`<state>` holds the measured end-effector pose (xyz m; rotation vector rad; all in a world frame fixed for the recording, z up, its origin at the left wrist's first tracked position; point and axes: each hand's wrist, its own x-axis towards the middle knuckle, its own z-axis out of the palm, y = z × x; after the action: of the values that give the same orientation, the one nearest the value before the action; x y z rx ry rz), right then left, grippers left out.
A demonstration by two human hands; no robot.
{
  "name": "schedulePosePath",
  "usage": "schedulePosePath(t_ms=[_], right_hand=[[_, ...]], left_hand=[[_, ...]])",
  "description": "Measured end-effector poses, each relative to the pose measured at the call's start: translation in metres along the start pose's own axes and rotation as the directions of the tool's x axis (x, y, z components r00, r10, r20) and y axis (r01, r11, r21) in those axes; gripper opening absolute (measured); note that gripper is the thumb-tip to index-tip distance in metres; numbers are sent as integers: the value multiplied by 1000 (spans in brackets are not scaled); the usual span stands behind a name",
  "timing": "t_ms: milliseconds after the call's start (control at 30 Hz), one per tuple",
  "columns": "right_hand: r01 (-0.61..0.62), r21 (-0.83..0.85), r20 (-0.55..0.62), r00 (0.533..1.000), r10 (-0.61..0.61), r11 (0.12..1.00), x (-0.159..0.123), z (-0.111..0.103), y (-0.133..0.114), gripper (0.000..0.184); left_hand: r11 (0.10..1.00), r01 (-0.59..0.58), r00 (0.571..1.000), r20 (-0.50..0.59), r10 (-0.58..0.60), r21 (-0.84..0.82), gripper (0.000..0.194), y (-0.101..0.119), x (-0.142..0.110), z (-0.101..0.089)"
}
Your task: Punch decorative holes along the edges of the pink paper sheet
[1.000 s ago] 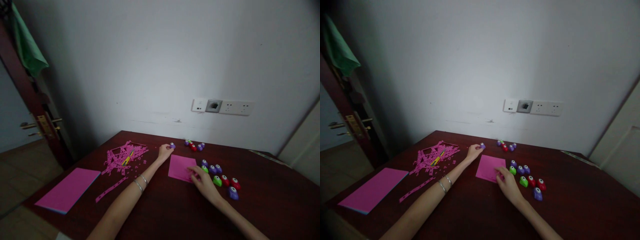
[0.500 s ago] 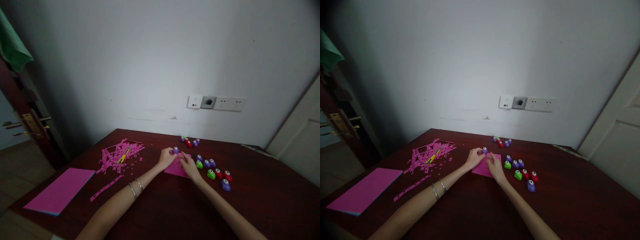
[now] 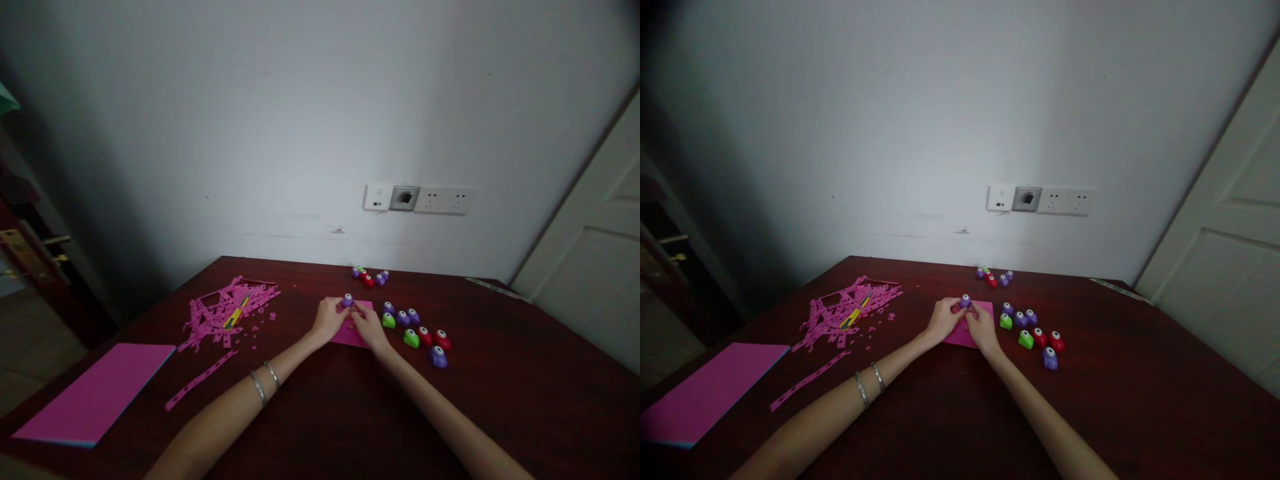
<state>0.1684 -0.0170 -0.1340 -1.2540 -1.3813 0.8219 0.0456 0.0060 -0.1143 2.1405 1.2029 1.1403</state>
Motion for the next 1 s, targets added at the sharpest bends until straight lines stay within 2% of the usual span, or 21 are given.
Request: schedulePosePath(t_ms=[100, 233, 400, 667, 767, 867, 933, 1000], right_hand=[[16, -67, -8, 1000, -16, 998, 0, -3, -2, 35], [50, -180, -58, 996, -61, 982, 0, -11, -6, 36], [66, -292, -80, 992, -93, 954, -1, -18, -11, 38], [68, -403, -73, 992, -106, 913, -2, -24, -13, 31], [72, -423, -50, 994, -102, 903, -3, -27, -17, 30], [66, -427, -42, 995, -92, 902, -6, -36, -23, 31], [62, -422, -31, 996, -83, 904, -10, -43, -28, 29], [57, -419, -12, 998, -69, 906, -18, -48, -32, 27]], left_hand=[[999, -32, 999, 15, 33, -13, 20, 2, -2, 2], [1000, -24, 994, 103, 24, 2, 32, 9, -4, 1], [996, -86, 981, 174, 80, 31, 44, 17, -6, -4], [967, -133, 980, 177, 95, 217, 49, 22, -11, 1], [962, -127, 977, 200, 79, 241, 50, 23, -8, -1], [946, -123, 970, 236, 51, 299, 44, 19, 4, -13], [931, -78, 968, 250, -14, 357, 36, 11, 16, -24], [925, 29, 956, 259, -136, 379, 32, 2, 29, -34]])
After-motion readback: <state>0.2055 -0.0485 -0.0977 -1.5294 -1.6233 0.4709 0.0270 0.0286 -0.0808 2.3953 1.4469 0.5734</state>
